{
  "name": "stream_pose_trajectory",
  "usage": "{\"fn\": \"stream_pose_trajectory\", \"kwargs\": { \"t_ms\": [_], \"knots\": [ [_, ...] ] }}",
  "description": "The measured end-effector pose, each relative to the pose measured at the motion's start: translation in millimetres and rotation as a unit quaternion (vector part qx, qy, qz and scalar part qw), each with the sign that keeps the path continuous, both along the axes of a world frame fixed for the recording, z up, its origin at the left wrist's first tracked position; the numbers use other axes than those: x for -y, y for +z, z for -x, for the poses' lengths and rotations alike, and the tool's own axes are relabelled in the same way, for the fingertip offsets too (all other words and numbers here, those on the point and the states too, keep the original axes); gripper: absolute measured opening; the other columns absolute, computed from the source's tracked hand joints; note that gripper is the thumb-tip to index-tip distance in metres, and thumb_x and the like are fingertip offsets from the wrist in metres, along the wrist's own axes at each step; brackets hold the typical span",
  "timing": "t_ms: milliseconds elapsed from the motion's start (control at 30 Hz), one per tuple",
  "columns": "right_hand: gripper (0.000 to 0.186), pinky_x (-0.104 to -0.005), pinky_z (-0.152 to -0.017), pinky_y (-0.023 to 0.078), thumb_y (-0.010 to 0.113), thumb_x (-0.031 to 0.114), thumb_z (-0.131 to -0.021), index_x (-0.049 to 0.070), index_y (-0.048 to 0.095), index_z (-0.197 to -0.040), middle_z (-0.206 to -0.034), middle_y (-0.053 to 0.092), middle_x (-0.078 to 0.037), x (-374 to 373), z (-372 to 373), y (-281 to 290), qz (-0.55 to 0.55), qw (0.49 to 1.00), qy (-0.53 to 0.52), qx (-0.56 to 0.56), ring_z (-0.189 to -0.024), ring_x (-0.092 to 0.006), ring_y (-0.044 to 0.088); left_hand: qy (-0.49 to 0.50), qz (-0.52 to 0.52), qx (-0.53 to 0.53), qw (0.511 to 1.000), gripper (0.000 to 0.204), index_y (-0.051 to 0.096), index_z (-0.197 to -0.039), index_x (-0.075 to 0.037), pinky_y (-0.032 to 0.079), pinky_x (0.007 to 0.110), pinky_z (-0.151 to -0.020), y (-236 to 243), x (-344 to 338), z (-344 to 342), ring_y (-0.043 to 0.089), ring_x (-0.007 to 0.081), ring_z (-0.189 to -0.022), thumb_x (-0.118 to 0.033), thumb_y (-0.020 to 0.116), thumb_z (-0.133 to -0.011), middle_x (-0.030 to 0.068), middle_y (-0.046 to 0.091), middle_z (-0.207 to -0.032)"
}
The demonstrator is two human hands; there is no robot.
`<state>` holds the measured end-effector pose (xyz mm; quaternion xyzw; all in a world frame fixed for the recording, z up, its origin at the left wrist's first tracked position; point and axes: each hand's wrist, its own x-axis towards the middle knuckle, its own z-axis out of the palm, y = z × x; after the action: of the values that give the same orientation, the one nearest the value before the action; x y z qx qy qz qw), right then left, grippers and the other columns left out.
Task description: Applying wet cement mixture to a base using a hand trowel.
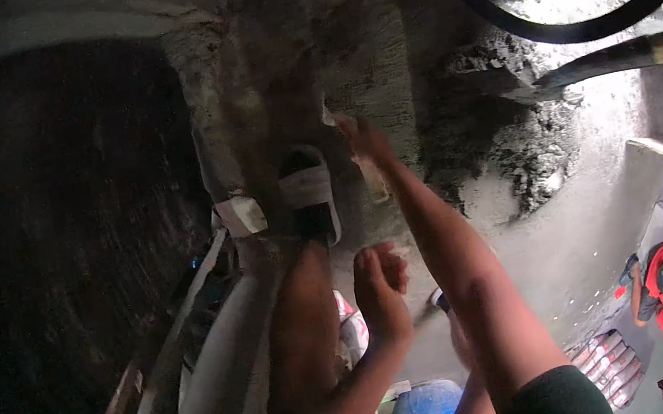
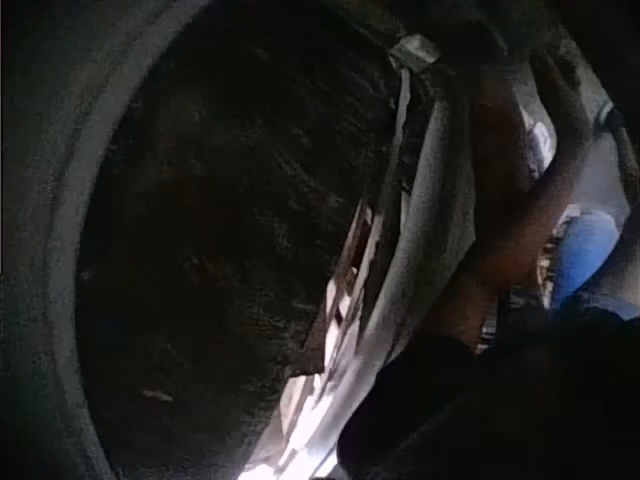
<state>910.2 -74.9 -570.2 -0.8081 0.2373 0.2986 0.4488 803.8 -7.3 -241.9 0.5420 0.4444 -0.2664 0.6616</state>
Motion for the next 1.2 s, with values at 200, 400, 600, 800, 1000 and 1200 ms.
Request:
{"fn": "stream_pose_trajectory", "kwargs": {
  "t_ms": [200,400,600,800,1000,1200],
  "knots": [
    [0.055,-0.0479,-0.068,0.053,0.062,0.041,-0.092,0.007,0.05,-0.133,-0.093,0.067,-0.024,9,27,-30,0.039,0.993,-0.047,0.096,-0.086,-0.0343,0.068,-0.015,0.061,-0.058,0.996,0.039,0.057,-0.106,-0.005,0.035,0.023,-0.056,4,4,-11,0.044,0.0069,-0.061,-0.039,0.037,-0.105,0.0001,0.054,-0.076],
    [0.045,-0.048,-0.075,0.052,0.061,0.041,-0.093,0.004,0.059,-0.12,-0.092,0.068,-0.023,28,101,26,0.078,0.94,-0.328,-0.044,-0.091,-0.0339,0.067,-0.05,0.051,-0.057,0.996,0.048,0.055,-0.105,-0.004,0.037,0.025,-0.056,0,7,-21,0.048,0.0101,-0.06,-0.047,0.034,-0.104,0.0031,0.057,-0.076],
    [0.066,-0.0476,-0.086,0.049,0.054,0.055,-0.092,0.0,0.055,-0.127,-0.106,0.067,-0.027,-15,38,52,0.035,0.988,-0.15,0.02,-0.103,-0.0408,0.064,-0.075,0.026,-0.042,0.996,0.049,0.055,-0.105,-0.003,0.038,0.025,-0.057,4,16,-32,0.049,0.0103,-0.061,-0.048,0.035,-0.103,0.0031,0.057,-0.077],
    [0.059,-0.0459,-0.086,0.05,0.054,0.053,-0.094,0.004,0.055,-0.128,-0.112,0.067,-0.022,34,-6,-26,0.069,0.98,-0.161,0.097,-0.102,-0.0381,0.065,-0.051,0.032,-0.05,0.997,0.052,0.055,-0.105,-0.002,0.037,0.025,-0.056,-5,22,-39,0.049,0.0105,-0.062,-0.051,0.038,-0.102,0.0031,0.058,-0.076],
    [0.049,-0.0411,-0.094,0.046,0.048,0.044,-0.098,0.008,0.057,-0.13,-0.119,0.065,-0.019,100,125,-36,0.151,0.975,-0.136,0.089,-0.114,-0.0342,0.06,-0.047,0.079,-0.079,0.993,0.045,0.055,-0.106,-0.003,0.037,0.024,-0.058,-1,33,-45,0.048,0.0091,-0.063,-0.042,0.034,-0.104,0.0027,0.057,-0.077],
    [0.048,-0.0414,-0.096,0.045,0.049,0.04,-0.098,0.005,0.055,-0.131,-0.117,0.064,-0.023,28,125,41,0.12,0.936,-0.328,-0.04,-0.115,-0.0367,0.059,-0.03,0.037,-0.076,0.996,0.044,0.055,-0.105,-0.003,0.037,0.025,-0.058,-9,25,-51,0.048,0.0091,-0.063,-0.042,0.034,-0.104,0.0031,0.057,-0.076]
  ]
}}
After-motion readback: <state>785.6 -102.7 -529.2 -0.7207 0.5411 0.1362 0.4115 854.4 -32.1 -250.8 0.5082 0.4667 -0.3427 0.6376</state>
